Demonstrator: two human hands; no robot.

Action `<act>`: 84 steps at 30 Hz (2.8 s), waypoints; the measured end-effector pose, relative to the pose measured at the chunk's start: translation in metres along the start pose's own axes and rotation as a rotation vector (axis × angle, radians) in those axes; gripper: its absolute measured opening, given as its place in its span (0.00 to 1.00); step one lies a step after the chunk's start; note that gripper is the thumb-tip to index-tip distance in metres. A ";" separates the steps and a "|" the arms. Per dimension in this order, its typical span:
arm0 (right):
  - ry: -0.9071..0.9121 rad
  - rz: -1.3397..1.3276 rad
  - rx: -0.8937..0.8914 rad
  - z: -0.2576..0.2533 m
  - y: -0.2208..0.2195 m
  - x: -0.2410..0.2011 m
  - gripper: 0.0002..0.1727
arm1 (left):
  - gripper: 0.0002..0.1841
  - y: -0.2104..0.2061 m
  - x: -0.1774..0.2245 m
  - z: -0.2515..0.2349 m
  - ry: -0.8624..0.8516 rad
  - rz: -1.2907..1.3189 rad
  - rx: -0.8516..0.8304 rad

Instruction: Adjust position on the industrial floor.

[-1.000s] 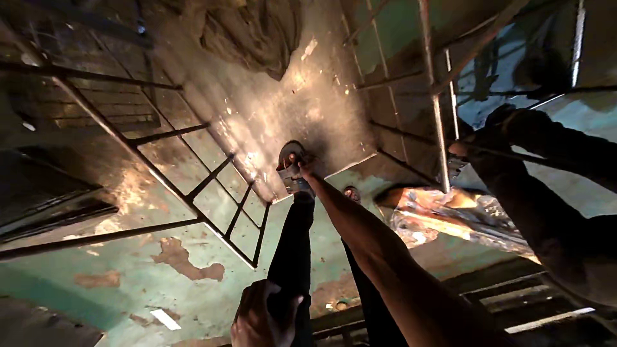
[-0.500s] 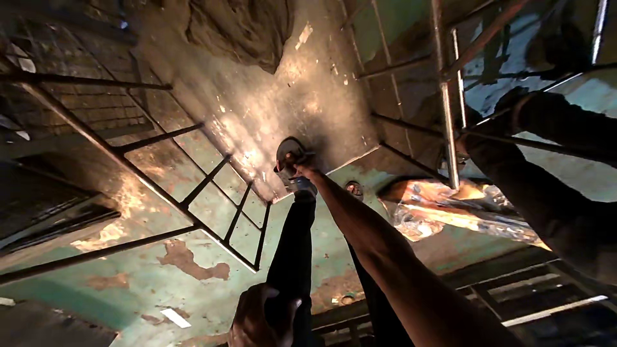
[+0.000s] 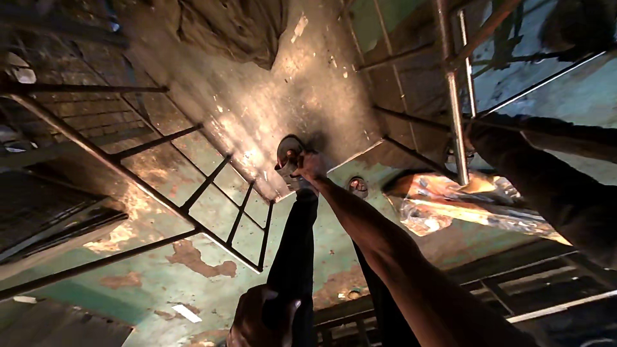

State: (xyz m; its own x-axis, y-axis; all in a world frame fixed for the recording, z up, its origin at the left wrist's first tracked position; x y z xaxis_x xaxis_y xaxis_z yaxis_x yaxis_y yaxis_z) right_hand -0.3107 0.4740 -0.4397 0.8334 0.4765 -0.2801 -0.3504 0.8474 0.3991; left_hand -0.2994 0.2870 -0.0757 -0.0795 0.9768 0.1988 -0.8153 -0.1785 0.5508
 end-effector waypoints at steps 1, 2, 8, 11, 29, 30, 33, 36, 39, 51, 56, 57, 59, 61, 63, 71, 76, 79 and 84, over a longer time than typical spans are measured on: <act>-0.054 -0.069 0.043 -0.005 0.001 0.006 0.33 | 0.25 0.001 0.000 0.000 0.005 0.002 0.000; -0.087 -0.093 0.077 -0.008 0.001 0.010 0.29 | 0.25 0.001 -0.001 -0.001 0.005 -0.001 0.002; -0.120 -0.053 0.129 -0.014 0.004 0.008 0.19 | 0.24 0.003 -0.005 -0.002 0.029 0.034 0.003; -0.129 -0.110 0.195 -0.021 0.000 0.009 0.16 | 0.23 0.007 -0.006 -0.003 0.018 0.056 0.010; 0.107 0.048 -0.112 -0.039 0.019 0.004 0.28 | 0.21 0.019 0.007 -0.016 -0.041 0.076 -0.012; 0.124 0.069 -0.122 -0.039 0.019 0.003 0.29 | 0.21 0.019 0.007 -0.016 -0.041 0.069 -0.013; 0.087 0.113 -0.073 -0.033 0.016 0.002 0.31 | 0.21 0.016 0.005 -0.013 -0.047 0.067 -0.012; 0.073 0.113 0.007 -0.029 0.010 -0.002 0.34 | 0.21 0.014 0.005 -0.012 -0.060 0.052 0.000; 0.072 0.109 0.030 -0.029 0.004 -0.004 0.31 | 0.21 0.011 0.007 -0.010 -0.071 0.036 0.010; -0.020 0.125 0.021 -0.025 0.004 -0.002 0.42 | 0.23 0.009 0.015 -0.008 -0.013 0.046 0.028; -0.074 0.044 0.067 -0.029 0.007 0.003 0.23 | 0.23 0.008 0.015 -0.004 -0.073 0.081 0.110; -0.063 0.040 0.057 -0.028 0.010 0.004 0.21 | 0.23 0.008 0.019 -0.003 -0.088 0.088 0.116; -0.010 0.049 0.057 -0.028 0.016 0.004 0.20 | 0.23 0.006 0.028 -0.002 -0.096 0.090 0.116; 0.052 0.084 0.056 -0.024 0.020 0.001 0.23 | 0.23 0.004 0.038 0.001 -0.108 0.071 0.120; 0.120 0.160 0.035 -0.018 0.019 -0.003 0.28 | 0.24 0.002 0.042 0.003 -0.115 0.085 0.125; 0.127 -0.022 0.040 -0.012 0.003 0.022 0.23 | 0.25 0.001 0.057 0.001 -0.184 0.044 0.110; -0.122 -0.342 -0.025 -0.021 0.023 0.023 0.18 | 0.23 0.008 0.049 -0.002 -0.268 -0.017 0.088; -0.154 -0.419 -0.058 -0.020 0.026 0.022 0.18 | 0.23 0.013 0.046 -0.002 -0.256 -0.005 0.098; -0.115 -0.397 -0.030 -0.039 0.016 0.029 0.24 | 0.22 0.012 0.043 -0.001 -0.240 0.011 0.109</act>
State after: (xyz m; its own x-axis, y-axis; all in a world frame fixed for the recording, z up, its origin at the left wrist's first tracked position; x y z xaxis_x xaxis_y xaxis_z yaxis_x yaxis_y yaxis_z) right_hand -0.3090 0.5107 -0.4750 0.9482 0.0833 -0.3067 -0.0029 0.9673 0.2536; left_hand -0.3135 0.3267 -0.0615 0.0609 0.9212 0.3842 -0.7478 -0.2129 0.6289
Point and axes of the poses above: each hand's wrist, its own z-axis away from the middle knuckle, its own y-axis out of the back of the hand, x = y × z, the point moved 5 cm from there along -z, towards the middle knuckle, and after that the axes turned 7 degrees about z, right-handed, at the moved point
